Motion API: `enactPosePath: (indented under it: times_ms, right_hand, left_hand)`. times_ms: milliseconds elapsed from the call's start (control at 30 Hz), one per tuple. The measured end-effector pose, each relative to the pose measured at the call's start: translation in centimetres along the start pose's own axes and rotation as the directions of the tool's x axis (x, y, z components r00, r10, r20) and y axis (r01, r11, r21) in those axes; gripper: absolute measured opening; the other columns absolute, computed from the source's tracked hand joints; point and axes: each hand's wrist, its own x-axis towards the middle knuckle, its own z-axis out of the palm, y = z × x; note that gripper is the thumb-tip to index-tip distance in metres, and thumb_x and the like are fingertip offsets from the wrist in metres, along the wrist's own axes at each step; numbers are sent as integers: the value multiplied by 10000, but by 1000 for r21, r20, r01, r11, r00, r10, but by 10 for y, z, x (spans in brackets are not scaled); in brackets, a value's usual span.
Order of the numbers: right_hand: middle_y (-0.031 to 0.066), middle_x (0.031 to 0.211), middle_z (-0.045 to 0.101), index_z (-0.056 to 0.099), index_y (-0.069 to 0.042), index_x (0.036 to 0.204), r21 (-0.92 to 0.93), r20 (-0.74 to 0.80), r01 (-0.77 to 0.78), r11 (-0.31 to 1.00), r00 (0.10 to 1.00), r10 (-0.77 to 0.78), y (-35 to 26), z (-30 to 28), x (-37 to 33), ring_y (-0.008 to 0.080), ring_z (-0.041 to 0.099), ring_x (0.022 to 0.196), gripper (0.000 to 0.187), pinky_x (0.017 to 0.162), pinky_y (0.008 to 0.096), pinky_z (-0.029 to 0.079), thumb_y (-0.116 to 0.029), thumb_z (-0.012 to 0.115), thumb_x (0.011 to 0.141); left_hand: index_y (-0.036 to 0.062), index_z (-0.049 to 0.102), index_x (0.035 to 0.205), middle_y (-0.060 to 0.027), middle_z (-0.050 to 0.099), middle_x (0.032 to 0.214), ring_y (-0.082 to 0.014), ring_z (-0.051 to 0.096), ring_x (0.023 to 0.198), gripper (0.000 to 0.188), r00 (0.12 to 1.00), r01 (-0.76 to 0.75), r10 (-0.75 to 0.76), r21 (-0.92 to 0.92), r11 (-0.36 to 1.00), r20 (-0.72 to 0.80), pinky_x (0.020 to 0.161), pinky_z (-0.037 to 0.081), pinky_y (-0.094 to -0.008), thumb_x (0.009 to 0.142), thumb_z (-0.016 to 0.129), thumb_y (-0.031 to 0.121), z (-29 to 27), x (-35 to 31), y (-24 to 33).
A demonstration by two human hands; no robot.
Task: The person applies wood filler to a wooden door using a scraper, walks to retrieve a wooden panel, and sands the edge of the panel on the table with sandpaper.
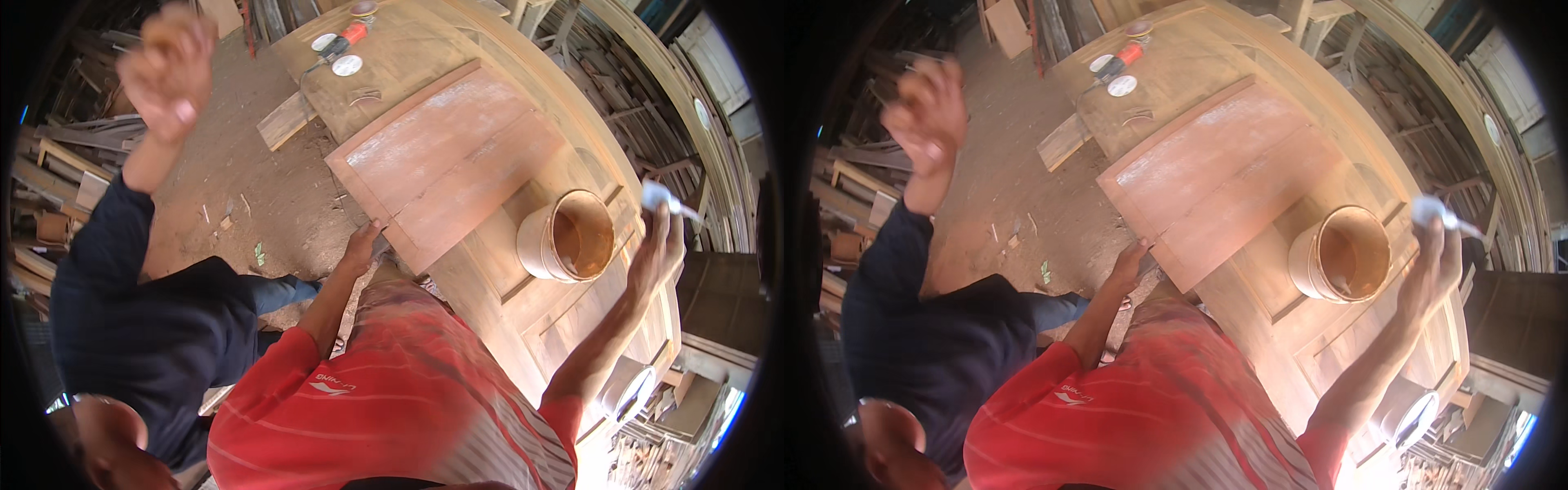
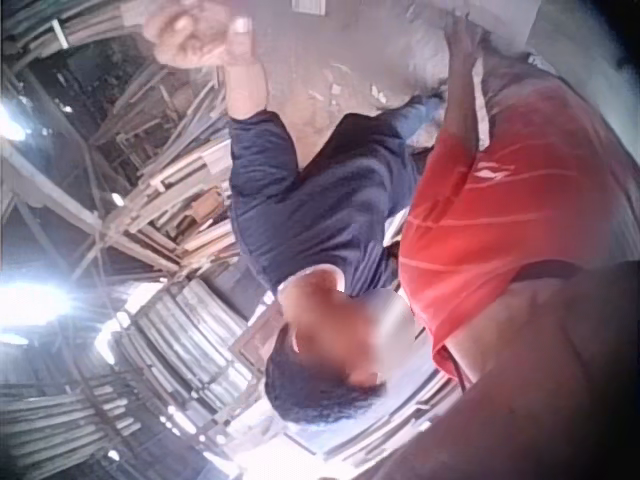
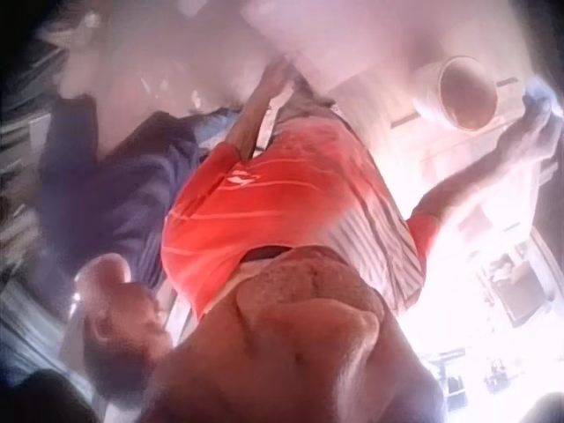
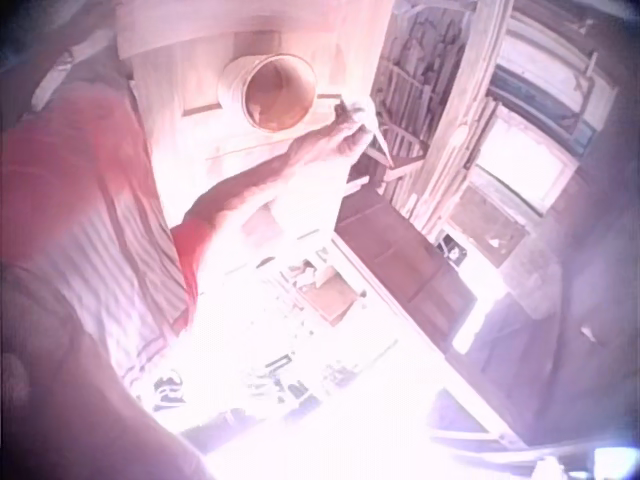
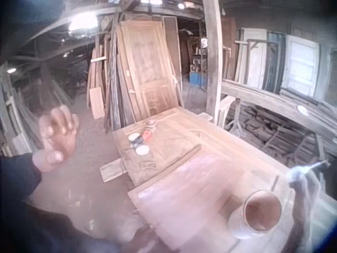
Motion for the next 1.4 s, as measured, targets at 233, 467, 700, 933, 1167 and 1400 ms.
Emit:
enactPosePath:
  times_ms: [233, 467, 700, 933, 1167, 1400]
  right_hand:
    - [26, 972, 706, 735, 12, 1134, 383, 303, -136, 914, 953, 15, -35, 74, 27, 97, 605, 873, 251, 842, 263, 499, -208, 682, 1025]
    - [26, 964, 725, 747, -6, 1147, 238, 353, -115, 964, 935, 24, -54, 107, 25, 108, 610, 871, 263, 854, 271, 494, -226, 705, 1010]
    - [48, 1004, 737, 727, 21, 1190, 47, 339, 18, 999, 940, -33, -56, 97, 10, 101, 644, 937, 288, 880, 274, 514, -210, 686, 1025]
    - [183, 1040, 752, 696, 84, 1103, -152, -455, 236, 960, 845, -280, 1, -2, -18, 218, 722, 942, 330, 849, 346, 584, -234, 652, 1025]
    - [213, 879, 707, 679, 12, 913, -737, -553, -449, 505, 830, -69, 169, -115, -97, 353, 707, 810, 514, 723, 448, 565, -442, 484, 1054]
    - [223, 973, 672, 636, 26, 1093, -836, -405, -315, 450, 907, -117, 293, -135, -248, 399, 649, 874, 289, 788, 499, 531, -249, 637, 1005]
  left_hand:
    - [7, 593, 1360, -74, 680, 1267, -188, 668, 1108, 467, 999, -35, 36, 15, 999, -20, 969, 534, -339, 1051, 618, 355, 12, -5, 0]
    - [-30, 589, 1338, -120, 685, 1245, -230, 671, 1107, 456, 999, -27, 27, -2, 1000, -21, 995, 519, -372, 1062, 591, 333, 8, -5, 0]
    - [-6, 551, 1406, -84, 659, 1307, -196, 646, 1149, 470, 999, -38, 38, 19, 999, 7, 993, 520, -348, 1077, 566, 329, 0, -11, -4]
    - [-29, 529, 1421, -104, 632, 1348, -191, 624, 1186, 490, 1000, 20, -20, 40, 999, -2, 1020, 504, -347, 1072, 578, 312, 10, -4, 12]
    - [-50, 531, 1416, -106, 647, 1325, -186, 619, 1202, 518, 997, 55, -54, -10, 998, 54, 1036, 503, -332, 1056, 611, 315, 1, -2, 8]
    - [-50, 568, 1365, -105, 667, 1287, -183, 654, 1144, 482, 995, 67, -67, 6, 998, 73, 1012, 518, -327, 1046, 627, 307, 13, -5, 17]
